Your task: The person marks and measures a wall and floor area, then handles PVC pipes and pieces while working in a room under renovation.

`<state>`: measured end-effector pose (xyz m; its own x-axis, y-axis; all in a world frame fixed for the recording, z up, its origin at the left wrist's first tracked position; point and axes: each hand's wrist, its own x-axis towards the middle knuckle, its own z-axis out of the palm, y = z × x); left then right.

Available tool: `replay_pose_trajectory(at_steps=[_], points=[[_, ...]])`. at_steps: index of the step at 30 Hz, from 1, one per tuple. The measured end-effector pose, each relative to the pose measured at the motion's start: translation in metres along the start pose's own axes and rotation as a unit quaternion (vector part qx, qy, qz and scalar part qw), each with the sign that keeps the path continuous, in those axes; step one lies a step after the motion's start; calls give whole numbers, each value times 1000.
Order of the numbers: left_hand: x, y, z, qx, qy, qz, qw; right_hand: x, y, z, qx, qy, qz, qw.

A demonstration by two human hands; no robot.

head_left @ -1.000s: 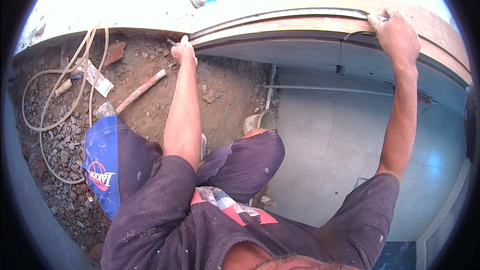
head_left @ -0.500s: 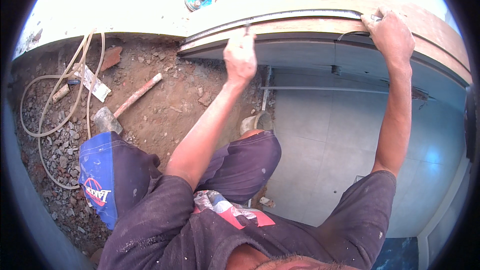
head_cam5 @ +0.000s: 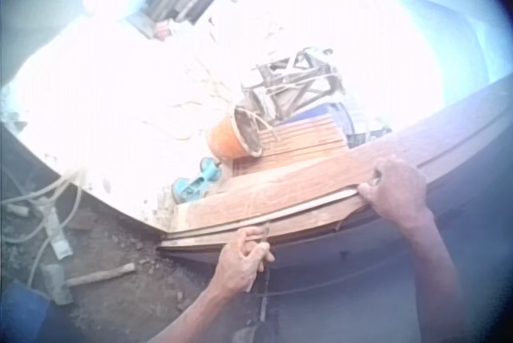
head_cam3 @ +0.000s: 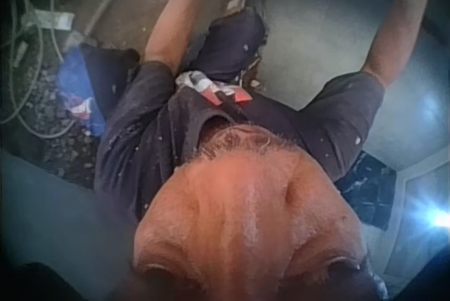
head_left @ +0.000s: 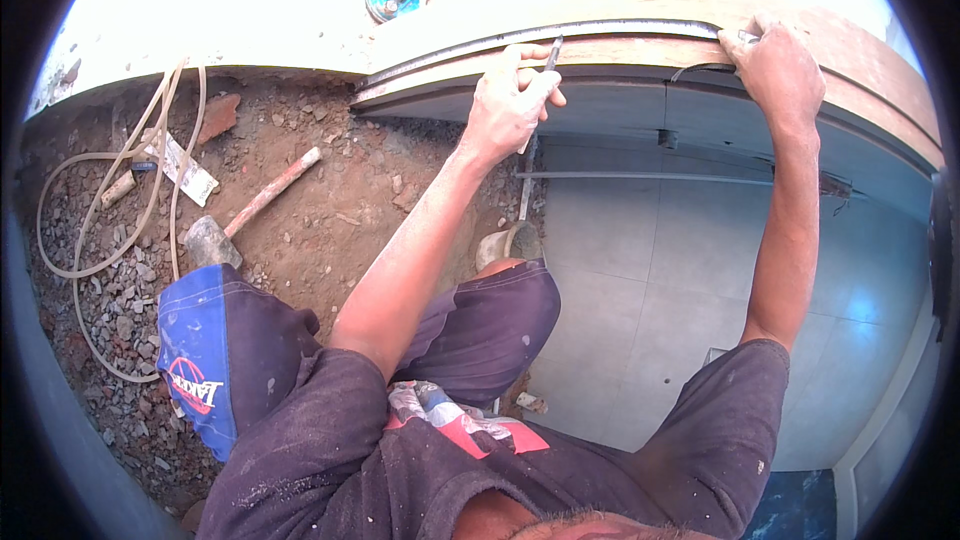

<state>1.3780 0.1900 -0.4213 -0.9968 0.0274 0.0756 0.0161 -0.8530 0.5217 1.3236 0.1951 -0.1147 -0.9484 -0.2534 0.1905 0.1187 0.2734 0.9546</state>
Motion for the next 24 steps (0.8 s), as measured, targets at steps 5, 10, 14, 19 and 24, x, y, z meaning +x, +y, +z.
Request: replay_pose_trajectory(at_steps=[5, 10, 14, 19, 24], points=[[-5, 1, 7, -33, -18, 18, 999, 0, 0, -2, -8, 1, -2, 1000], [-4, 0, 6, -162, -103, 52, 980, -1, 0, -3, 5, 6, -4, 1000], [-2, 2, 6, -71, -88, 59, 992, 1, 0, -2, -4, -14, 9, 1000], [1, 2, 3, -73, -24, 47, 996, 1, 1, -1, -7, 4, -7, 1000], [7, 0, 9, -114, 72, 128, 983, 3, 1, -2, -6, -15, 3, 1000]])
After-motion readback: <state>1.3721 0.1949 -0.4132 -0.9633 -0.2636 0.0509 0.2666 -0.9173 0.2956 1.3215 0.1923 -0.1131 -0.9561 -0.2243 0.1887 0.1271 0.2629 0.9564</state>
